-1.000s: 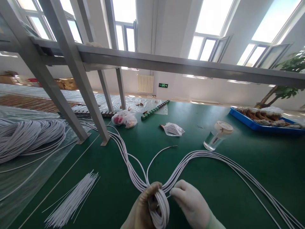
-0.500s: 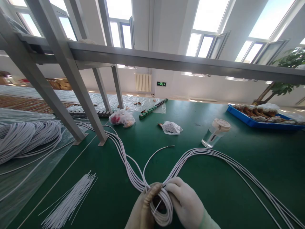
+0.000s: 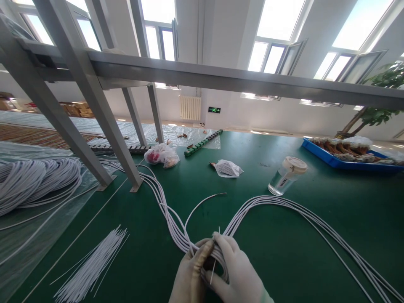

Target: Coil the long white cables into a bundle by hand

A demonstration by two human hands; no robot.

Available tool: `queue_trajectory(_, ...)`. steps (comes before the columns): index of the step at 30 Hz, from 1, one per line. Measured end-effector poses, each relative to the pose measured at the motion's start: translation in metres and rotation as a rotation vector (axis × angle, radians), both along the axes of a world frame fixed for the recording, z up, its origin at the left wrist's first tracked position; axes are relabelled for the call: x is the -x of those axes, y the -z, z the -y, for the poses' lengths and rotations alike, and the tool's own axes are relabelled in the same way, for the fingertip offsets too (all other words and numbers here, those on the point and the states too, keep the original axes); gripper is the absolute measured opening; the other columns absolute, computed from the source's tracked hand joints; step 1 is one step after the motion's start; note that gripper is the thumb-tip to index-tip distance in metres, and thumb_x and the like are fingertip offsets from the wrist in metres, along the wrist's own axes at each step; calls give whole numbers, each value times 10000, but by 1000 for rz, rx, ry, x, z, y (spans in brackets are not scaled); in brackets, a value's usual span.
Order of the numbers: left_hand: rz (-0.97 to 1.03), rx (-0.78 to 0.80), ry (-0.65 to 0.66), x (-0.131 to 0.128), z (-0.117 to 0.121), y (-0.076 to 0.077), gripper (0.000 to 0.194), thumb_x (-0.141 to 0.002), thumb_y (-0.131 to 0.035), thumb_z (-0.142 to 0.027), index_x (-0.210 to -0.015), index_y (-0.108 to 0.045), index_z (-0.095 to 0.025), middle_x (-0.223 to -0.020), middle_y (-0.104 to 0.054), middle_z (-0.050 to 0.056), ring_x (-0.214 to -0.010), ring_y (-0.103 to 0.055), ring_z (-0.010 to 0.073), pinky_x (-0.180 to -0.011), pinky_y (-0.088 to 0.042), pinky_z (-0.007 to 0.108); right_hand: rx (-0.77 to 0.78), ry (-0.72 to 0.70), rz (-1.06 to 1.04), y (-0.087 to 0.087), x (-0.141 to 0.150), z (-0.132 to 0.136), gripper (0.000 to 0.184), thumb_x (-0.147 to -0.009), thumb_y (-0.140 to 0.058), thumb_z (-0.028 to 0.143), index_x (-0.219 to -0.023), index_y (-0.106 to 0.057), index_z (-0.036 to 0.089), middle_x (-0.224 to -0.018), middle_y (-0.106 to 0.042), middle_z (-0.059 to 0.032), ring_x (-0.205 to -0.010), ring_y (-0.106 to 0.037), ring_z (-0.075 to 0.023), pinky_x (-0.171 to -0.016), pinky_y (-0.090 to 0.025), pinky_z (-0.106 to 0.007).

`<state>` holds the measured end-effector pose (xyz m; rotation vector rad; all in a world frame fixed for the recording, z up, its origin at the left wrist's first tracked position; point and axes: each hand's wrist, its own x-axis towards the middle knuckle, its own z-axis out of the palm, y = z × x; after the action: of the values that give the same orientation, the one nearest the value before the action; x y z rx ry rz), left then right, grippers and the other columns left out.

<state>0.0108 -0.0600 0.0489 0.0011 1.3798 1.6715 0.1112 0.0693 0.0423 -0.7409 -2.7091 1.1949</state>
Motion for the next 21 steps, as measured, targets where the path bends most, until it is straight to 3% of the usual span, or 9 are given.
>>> queue_trajectory(4,-51,-49,-2,-1,2,1,220,-805,-791,-427,-943,-714,-274,-1033,-745,63,-1157,-665,341,-1139,-460,528,-167,-120,-221,9,-3,-5,428,-1018,-522,289,-1433,-584,205,-1374,-674,-94,-1179,-682,-300,-1013,-610,-460)
queue_trajectory(6,-52,-62,4,-1,3,3,247,-777,-816,-441,-931,-720,-274,-1006,-743,67,-1161,-659,351,-1147,-446,536,-232,-145,-321,14,-6,-7,411,-1075,-417,333,-1429,-593,219,-1378,-676,-93,-1208,-670,-280,-1038,-597,-445)
queue_trajectory(10,37,-133,12,1,0,9,299,-734,-855,-442,-920,-717,-253,-1038,-747,81,-1176,-653,356,-1149,-429,546,-304,-79,-335,20,-11,-6,411,-1085,-417,400,-1435,-593,276,-1416,-661,-61,-1238,-666,-273,-1023,-612,-429)
queue_trajectory(13,136,-185,-12,1,-7,5,307,-734,-849,-480,-880,-715,-245,-981,-756,82,-1156,-664,355,-1109,-463,518,-345,-36,-339,21,-12,-2,413,-1077,-430,427,-1418,-616,285,-1431,-651,-56,-1244,-667,-294,-1009,-620,-453)
queue_trajectory(18,155,-164,-16,1,-6,-18,348,-721,-862,-525,-829,-709,-231,-872,-747,56,-906,-709,293,-925,-545,437,-217,-11,-446,13,-9,0,327,-1050,-524,366,-1304,-710,277,-1347,-709,-51,-1182,-702,-245,-1022,-603,-367)
queue_trajectory(21,175,-135,-36,1,-3,-16,418,-680,-898,-533,-857,-709,-205,-856,-738,39,-835,-692,225,-868,-535,353,-77,-8,-445,6,-4,-3,282,-1033,-553,319,-1225,-755,274,-1266,-748,-46,-1121,-724,-218,-997,-602,-321)
